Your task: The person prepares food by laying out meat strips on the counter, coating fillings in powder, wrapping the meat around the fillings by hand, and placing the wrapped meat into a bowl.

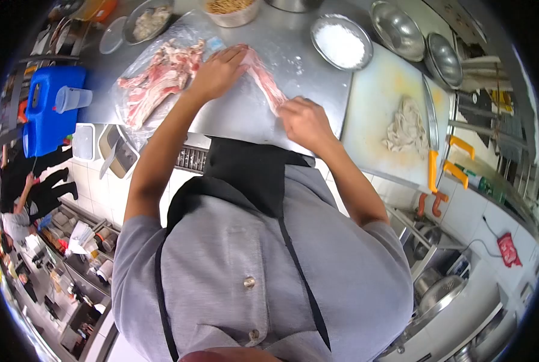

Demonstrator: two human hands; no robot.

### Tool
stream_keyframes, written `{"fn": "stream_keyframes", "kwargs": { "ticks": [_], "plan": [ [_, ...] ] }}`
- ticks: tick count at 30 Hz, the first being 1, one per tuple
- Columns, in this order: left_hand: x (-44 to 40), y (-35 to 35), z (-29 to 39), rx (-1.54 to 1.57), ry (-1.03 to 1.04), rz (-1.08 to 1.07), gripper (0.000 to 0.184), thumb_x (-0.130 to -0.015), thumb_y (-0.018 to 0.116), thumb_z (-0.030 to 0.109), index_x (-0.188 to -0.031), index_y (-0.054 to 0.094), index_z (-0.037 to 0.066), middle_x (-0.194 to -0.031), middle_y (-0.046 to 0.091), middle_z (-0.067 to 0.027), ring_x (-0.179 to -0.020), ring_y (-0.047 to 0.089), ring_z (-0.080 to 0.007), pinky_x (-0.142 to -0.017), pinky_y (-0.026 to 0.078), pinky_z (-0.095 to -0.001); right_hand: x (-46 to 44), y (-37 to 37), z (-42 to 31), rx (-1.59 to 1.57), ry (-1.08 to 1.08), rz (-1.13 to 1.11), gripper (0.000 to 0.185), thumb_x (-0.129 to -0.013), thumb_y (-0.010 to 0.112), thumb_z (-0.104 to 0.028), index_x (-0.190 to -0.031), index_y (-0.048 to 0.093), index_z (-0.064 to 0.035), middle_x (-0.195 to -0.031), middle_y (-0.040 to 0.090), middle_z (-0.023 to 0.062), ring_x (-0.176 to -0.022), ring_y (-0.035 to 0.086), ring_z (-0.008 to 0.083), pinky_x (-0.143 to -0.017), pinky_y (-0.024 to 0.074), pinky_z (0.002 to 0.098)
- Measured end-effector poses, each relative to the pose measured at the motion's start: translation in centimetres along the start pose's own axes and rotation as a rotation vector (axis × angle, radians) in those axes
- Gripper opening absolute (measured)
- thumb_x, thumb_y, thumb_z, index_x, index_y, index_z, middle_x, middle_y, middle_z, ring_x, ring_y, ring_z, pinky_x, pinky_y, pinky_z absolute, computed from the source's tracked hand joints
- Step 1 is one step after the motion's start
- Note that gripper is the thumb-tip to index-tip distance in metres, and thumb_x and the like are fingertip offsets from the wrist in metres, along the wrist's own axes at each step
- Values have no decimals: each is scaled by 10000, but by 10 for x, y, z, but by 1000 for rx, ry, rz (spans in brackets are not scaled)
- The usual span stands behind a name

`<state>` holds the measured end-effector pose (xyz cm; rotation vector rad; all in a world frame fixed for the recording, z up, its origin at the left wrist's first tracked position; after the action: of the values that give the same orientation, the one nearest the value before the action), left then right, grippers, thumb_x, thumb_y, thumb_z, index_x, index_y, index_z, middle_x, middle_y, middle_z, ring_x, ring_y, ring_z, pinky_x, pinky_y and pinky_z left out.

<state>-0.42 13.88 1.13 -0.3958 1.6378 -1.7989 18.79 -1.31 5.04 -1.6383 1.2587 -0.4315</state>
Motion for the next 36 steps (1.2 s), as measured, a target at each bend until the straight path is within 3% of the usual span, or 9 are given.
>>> {"fn": "stream_keyframes", "kwargs": {
  "ticks": [2, 8, 11, 14, 17, 22, 24, 29, 36],
  "plan": [
    [-21, -8, -9, 161, 31, 180, 295, -856, 614, 68, -1137, 695, 28, -1071, 660, -140, -1066, 610, -310, -919, 498, -420, -35, 6, 13, 1, 139, 127, 181, -767, 632, -88, -922, 710, -38, -885, 691, 125, -853, 658, 316, -760, 539, 431],
    [-76, 18, -49, 351, 109, -134, 244, -789, 702, 69, -1033, 719, 76, -950, 609, -154, -1007, 568, -345, -912, 468, -430, -127, 60, 74, -132, 536, 220, 253, -789, 679, -219, -958, 710, -34, -1028, 676, 199, -991, 644, 364, -859, 516, 454],
    [-81, 13, -52, 401, 111, -279, 236, -771, 725, 78, -1006, 713, 85, -951, 600, -147, -1023, 546, -343, -919, 450, -421, -138, 74, 79, -148, 671, 1, 253, -798, 688, -227, -981, 707, -53, -1092, 666, 201, -1042, 633, 364, -899, 506, 445],
    [-83, 27, -57, 462, 144, -134, 218, -774, 718, 62, -992, 706, 76, -938, 596, -142, -1028, 541, -335, -918, 440, -424, -140, 77, 76, -166, 731, -18, 217, -807, 682, -202, -972, 702, -62, -1088, 673, 193, -1058, 631, 354, -881, 512, 449],
    [-90, 14, -49, 388, 231, -251, 215, -764, 717, 34, -976, 712, 74, -970, 597, -133, -1036, 546, -330, -893, 453, -411, -137, 80, 62, -123, 682, 63, 164, -828, 667, -149, -953, 693, -45, -1048, 670, 176, -1023, 628, 371, -840, 521, 457],
    [-84, 23, -57, 560, 131, -300, 267, -776, 681, 9, -1018, 745, 101, -1045, 602, -114, -1052, 557, -312, -882, 473, -404, -115, 80, 21, 367, 66, 280, 220, -762, 648, -63, -969, 683, 3, -915, 627, 131, -869, 595, 342, -732, 523, 451],
    [-74, 25, -62, 589, 110, -288, 277, -787, 668, 12, -1030, 757, 111, -1066, 605, -102, -1060, 563, -296, -886, 480, -400, -105, 80, 14, 445, 17, 261, 262, -757, 638, -71, -1000, 684, 15, -923, 632, 126, -873, 592, 322, -726, 515, 435],
    [-27, -9, -29, -72, 406, 90, 440, -895, 552, 130, -1326, 629, 173, -1441, 537, -5, -1303, 498, -221, -1035, 454, -372, -94, 75, 9, 643, -72, 227, 353, -780, 607, -114, -1089, 673, 42, -1013, 669, 130, -893, 597, 284, -723, 489, 391],
    [-2, -2, -33, -262, 197, -129, 516, -905, 520, 142, -1419, 536, 180, -1561, 406, 63, -1410, 409, -221, -1145, 356, -446, -90, 71, -4, 620, -133, 88, 314, -783, 607, -135, -1049, 674, 17, -1097, 687, 167, -971, 614, 284, -762, 481, 380]
  ]
}}
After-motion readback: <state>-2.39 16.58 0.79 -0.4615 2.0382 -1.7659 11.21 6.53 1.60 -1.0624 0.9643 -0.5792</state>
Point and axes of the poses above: each hand's wrist, its own x-axis away from the middle knuckle, its own y-axis out of the palm, z = x × y, the point moved 4 cm from there along -x, towards the middle knuckle
